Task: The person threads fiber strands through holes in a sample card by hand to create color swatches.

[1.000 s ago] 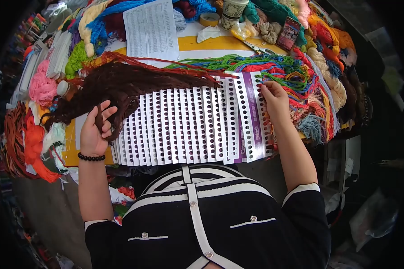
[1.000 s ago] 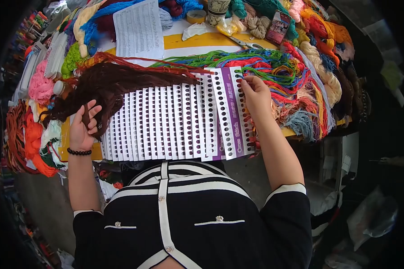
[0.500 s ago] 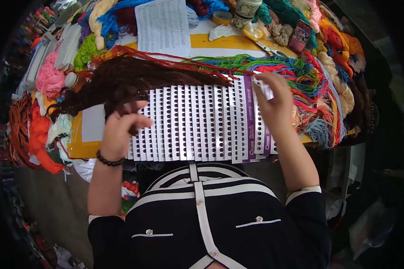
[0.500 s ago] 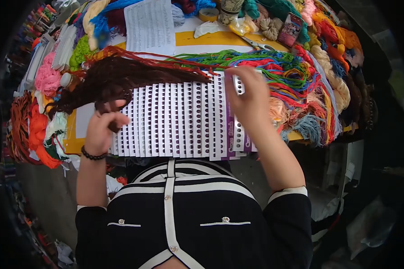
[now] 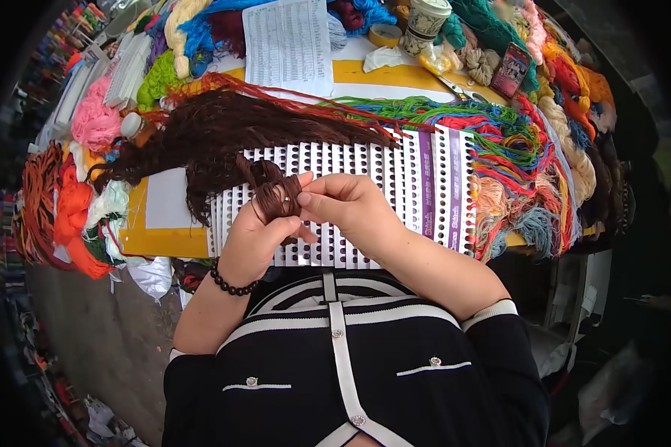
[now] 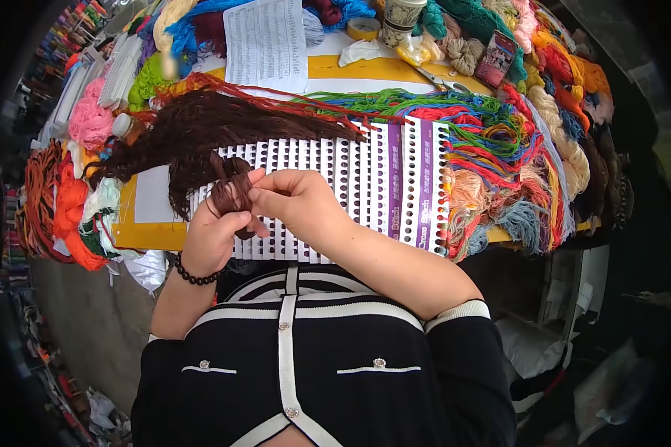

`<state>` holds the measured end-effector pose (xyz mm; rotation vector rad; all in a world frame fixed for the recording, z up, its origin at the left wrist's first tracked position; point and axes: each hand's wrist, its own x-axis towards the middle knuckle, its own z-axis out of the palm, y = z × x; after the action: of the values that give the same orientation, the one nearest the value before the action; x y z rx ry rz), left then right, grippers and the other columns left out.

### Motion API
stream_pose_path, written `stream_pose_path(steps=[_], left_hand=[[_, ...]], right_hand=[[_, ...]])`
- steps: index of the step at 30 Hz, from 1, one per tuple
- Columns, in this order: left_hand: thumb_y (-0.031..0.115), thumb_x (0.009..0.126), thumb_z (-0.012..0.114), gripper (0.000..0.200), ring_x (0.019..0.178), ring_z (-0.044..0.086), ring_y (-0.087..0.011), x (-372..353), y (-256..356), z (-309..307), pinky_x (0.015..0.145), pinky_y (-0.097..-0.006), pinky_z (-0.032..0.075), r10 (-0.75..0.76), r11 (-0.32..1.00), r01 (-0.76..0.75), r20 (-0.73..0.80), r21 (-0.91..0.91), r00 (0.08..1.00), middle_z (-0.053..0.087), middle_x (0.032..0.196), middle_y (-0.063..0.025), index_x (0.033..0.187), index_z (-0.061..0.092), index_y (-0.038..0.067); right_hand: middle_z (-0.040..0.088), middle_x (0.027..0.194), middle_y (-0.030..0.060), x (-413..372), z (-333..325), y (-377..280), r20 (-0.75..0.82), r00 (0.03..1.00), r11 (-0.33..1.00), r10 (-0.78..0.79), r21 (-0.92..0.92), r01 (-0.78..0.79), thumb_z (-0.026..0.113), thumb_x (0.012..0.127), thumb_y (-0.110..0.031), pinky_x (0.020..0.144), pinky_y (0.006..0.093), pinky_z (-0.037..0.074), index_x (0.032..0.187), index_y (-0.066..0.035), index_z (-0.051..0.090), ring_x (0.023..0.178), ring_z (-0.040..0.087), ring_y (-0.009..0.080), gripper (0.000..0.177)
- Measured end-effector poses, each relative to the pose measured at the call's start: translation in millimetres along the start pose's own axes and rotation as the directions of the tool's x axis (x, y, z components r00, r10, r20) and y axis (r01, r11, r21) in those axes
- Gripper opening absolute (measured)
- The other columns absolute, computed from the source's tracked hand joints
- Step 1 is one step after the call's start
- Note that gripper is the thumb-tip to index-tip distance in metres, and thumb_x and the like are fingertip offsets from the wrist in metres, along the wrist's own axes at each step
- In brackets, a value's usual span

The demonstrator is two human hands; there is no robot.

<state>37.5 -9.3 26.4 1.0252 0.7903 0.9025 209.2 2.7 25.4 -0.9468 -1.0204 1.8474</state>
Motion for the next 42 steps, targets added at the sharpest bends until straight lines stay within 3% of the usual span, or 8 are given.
stream_pose_path(steps=[2, 6, 14, 16, 19, 23, 29, 42], left_hand=[[0.0, 0.085, 0.042, 0.042, 0.072, 0.061, -0.0146, -1.2, 1.7, -0.6, 0.065, -0.0258, 0.051, -0.003, 0.993, 0.009, -0.051, 0.118, 0.999, 0.06, 0.106, -0.0115, 0.126, 0.046, -0.004], [0.001, 0.086, 0.041, 0.039, 0.066, 0.06, -0.0132, -0.3, -0.4, 5.8, 0.06, -0.0235, 0.05, -0.03, 0.998, 0.037, -0.137, 0.048, 0.99, 0.062, 0.101, -0.0109, 0.123, 0.049, -0.004], [0.0, 0.087, 0.038, 0.034, 0.081, 0.063, -0.019, 0.0, 0.0, 6.9, 0.072, -0.0259, 0.05, -0.019, 0.986, 0.0, -0.114, -0.164, 0.993, 0.063, 0.098, -0.0116, 0.118, 0.053, -0.005], [0.0, 0.087, 0.038, 0.031, 0.086, 0.063, -0.02, 1.4, -3.8, 6.2, 0.078, -0.028, 0.05, 0.103, 0.992, -0.117, -0.247, -0.041, 0.963, 0.064, 0.096, -0.0133, 0.113, 0.055, -0.007], [0.001, 0.087, 0.039, 0.031, 0.085, 0.063, -0.0189, 1.6, -0.4, -7.1, 0.085, -0.0301, 0.046, 0.143, 0.986, -0.157, -0.191, -0.06, 0.971, 0.065, 0.092, -0.0161, 0.113, 0.054, -0.006], [0.001, 0.089, 0.041, 0.038, 0.085, 0.061, -0.0167, 0.5, -6.1, 1.2, 0.085, -0.028, 0.045, 0.076, 0.991, -0.084, -0.074, -0.108, 0.994, 0.06, 0.106, -0.0132, 0.127, 0.045, -0.004], [0.001, 0.09, 0.041, 0.04, 0.098, 0.054, -0.013, 1.0, -9.1, 9.0, 0.089, -0.0274, 0.042, 0.066, 0.998, -0.064, -0.074, 0.028, 0.995, 0.057, 0.111, -0.0078, 0.129, 0.044, -0.003], [-0.001, 0.088, 0.04, 0.042, 0.092, 0.058, -0.0147, 0.3, -7.8, 8.5, 0.083, -0.0288, 0.046, 0.024, 0.999, -0.025, -0.033, -0.024, 0.999, 0.057, 0.112, -0.0088, 0.129, 0.043, -0.004]], right_hand=[[0.065, 0.084, 0.0056, -0.9, -0.7, 0.9, 0.007, 1.0, 1.0, -0.016, 0.002, 0.016, 0.057, 0.088, -0.008, 0.073, 0.0234, 0.048, 0.095, 0.003, 0.064, 0.077, 0.06, 0.0101, 0.015], [0.066, 0.086, 0.0066, -1.4, -0.9, 2.8, -0.003, 0.999, 0.996, -0.049, 0.07, 0.049, 0.058, 0.087, -0.007, 0.075, 0.0239, 0.048, 0.095, 0.002, 0.065, 0.079, 0.06, 0.0108, 0.014], [0.066, 0.086, 0.006, -3.3, 2.0, 3.2, -0.023, 0.998, 0.985, -0.063, 0.158, 0.066, 0.06, 0.085, -0.006, 0.075, 0.0243, 0.047, 0.092, 0.002, 0.065, 0.078, 0.06, 0.0113, 0.012], [0.065, 0.083, 0.0051, -1.0, 0.6, 4.3, -0.042, 0.996, 0.979, -0.074, 0.189, 0.081, 0.059, 0.085, -0.007, 0.075, 0.0248, 0.047, 0.092, 0.001, 0.065, 0.077, 0.06, 0.0115, 0.012], [0.061, 0.074, 0.002, 8.5, -15.7, 5.1, -0.03, 0.999, 0.779, -0.027, 0.626, 0.04, 0.058, 0.085, -0.014, 0.071, 0.0245, 0.045, 0.092, -0.002, 0.064, 0.068, 0.056, 0.0111, 0.015], [0.06, 0.074, 0.0002, 2.0, -2.9, -0.4, -0.062, 0.996, 0.967, 0.069, 0.25, -0.052, 0.061, 0.082, -0.01, 0.062, 0.0217, 0.04, 0.092, -0.002, 0.064, 0.064, 0.052, 0.0066, 0.013], [0.056, 0.066, 0.0019, 2.8, 2.4, 6.3, -0.019, 0.999, 0.995, 0.032, 0.095, -0.03, 0.058, 0.082, -0.005, 0.058, 0.0213, 0.039, 0.079, 0.003, 0.062, 0.061, 0.049, 0.007, 0.009], [0.058, 0.066, 0.0044, 0.0, -0.1, 7.5, -0.036, 0.999, 0.985, -0.026, 0.169, 0.031, 0.059, 0.081, -0.005, 0.056, 0.0231, 0.042, 0.077, 0.004, 0.061, 0.058, 0.05, 0.0089, 0.01]])
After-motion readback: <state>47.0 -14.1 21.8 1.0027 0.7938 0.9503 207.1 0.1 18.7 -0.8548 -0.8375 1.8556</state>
